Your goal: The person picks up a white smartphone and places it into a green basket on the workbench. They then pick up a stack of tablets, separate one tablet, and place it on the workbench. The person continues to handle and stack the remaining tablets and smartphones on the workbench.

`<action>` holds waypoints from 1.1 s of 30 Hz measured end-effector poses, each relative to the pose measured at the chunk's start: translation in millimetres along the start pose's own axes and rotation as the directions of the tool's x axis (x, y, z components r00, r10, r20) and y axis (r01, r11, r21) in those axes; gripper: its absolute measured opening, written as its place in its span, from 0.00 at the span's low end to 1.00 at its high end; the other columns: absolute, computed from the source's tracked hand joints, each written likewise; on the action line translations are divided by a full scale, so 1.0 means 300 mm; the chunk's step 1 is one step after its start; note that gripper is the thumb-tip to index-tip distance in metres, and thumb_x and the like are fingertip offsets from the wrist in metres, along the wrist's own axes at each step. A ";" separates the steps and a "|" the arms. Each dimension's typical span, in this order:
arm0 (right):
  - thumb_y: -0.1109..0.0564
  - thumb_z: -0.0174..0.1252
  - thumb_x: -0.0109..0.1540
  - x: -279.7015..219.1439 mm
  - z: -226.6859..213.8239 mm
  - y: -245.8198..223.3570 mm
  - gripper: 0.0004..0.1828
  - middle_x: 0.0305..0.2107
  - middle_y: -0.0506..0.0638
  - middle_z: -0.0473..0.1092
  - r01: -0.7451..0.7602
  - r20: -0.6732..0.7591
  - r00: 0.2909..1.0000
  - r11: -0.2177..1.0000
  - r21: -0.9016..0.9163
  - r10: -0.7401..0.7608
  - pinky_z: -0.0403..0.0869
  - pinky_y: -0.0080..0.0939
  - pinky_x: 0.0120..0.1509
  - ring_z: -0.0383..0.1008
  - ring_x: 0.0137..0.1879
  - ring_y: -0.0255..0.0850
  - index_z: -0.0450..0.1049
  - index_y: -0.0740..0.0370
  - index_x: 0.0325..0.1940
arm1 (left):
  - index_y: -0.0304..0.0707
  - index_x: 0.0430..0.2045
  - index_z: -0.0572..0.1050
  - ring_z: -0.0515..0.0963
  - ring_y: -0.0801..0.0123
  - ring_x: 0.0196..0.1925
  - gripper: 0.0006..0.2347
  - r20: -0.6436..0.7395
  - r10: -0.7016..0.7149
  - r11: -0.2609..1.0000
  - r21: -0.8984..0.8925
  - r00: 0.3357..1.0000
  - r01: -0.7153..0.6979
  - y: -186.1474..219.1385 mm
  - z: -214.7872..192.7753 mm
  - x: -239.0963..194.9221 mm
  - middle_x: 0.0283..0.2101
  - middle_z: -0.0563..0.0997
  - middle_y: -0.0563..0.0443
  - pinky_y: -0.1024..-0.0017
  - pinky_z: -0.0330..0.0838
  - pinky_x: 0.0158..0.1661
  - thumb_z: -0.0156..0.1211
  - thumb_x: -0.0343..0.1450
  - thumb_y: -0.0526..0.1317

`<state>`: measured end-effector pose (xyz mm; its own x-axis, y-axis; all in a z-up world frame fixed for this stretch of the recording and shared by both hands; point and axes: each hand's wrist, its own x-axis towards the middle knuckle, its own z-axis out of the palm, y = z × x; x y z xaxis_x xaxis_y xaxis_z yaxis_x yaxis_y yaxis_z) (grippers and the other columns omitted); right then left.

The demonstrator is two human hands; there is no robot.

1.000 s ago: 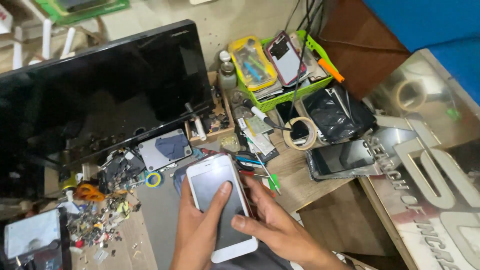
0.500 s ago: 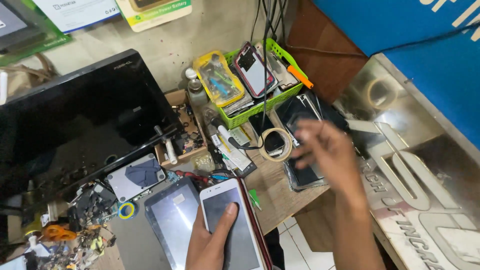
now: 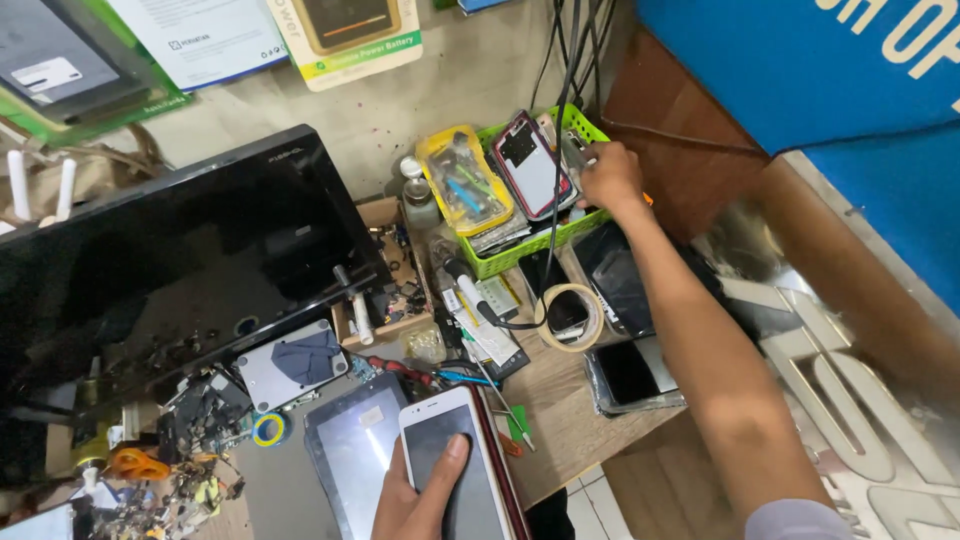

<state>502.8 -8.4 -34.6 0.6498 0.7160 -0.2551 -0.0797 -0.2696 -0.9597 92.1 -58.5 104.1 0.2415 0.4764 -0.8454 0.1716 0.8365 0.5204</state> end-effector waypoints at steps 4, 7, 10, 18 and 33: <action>0.60 0.50 0.68 -0.028 -0.017 -0.026 0.18 0.56 0.51 0.66 0.010 -0.115 0.993 0.999 -0.037 -0.015 0.78 0.34 0.48 0.73 0.49 0.42 0.62 0.61 0.62 | 0.46 0.63 0.73 0.81 0.50 0.52 0.25 -0.005 -0.035 0.999 -0.025 0.999 0.035 0.015 0.001 0.011 0.53 0.83 0.42 0.57 0.76 0.53 0.62 0.68 0.39; 0.62 0.50 0.68 -0.031 -0.050 0.005 0.15 0.54 0.52 0.70 0.012 -0.199 0.980 0.998 -0.067 -0.025 0.80 0.33 0.45 0.76 0.45 0.43 0.66 0.63 0.59 | 0.45 0.63 0.73 0.81 0.49 0.52 0.24 -0.009 -0.065 0.997 -0.044 0.998 0.064 0.012 -0.003 0.018 0.53 0.83 0.41 0.57 0.76 0.54 0.62 0.68 0.38; 0.63 0.49 0.68 -0.063 -0.071 0.000 0.13 0.51 0.54 0.73 0.016 -0.279 0.959 0.994 -0.104 -0.045 0.82 0.33 0.42 0.79 0.41 0.45 0.69 0.65 0.57 | 0.44 0.63 0.73 0.81 0.47 0.51 0.24 -0.007 -0.092 0.993 -0.071 0.996 0.091 0.018 0.004 0.007 0.53 0.83 0.41 0.56 0.76 0.54 0.61 0.69 0.38; 0.72 0.40 0.64 -0.169 -0.097 -0.016 0.23 0.52 0.61 0.76 -0.071 -0.432 0.902 0.982 -0.174 -0.011 0.81 0.28 0.32 0.84 0.33 0.42 0.72 0.66 0.59 | 0.43 0.60 0.75 0.81 0.45 0.43 0.21 0.017 -0.125 0.990 -0.059 0.992 0.126 -0.046 -0.036 0.090 0.47 0.82 0.38 0.54 0.76 0.47 0.62 0.69 0.40; 0.68 0.45 0.67 -0.653 -0.115 0.196 0.17 0.40 0.63 0.76 0.184 -0.371 0.910 0.982 -0.045 -0.187 0.84 0.40 0.39 0.81 0.37 0.52 0.70 0.74 0.59 | 0.50 0.63 0.74 0.81 0.51 0.48 0.24 0.100 -0.118 0.989 0.105 0.988 0.107 -0.043 -0.073 0.044 0.50 0.83 0.42 0.59 0.72 0.49 0.59 0.69 0.44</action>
<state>397.0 -186.8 -37.1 0.8865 0.4627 -0.0088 0.0749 -0.1623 -0.9839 72.1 -56.9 83.6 0.3142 0.3451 -0.8844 0.2962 0.8494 0.4367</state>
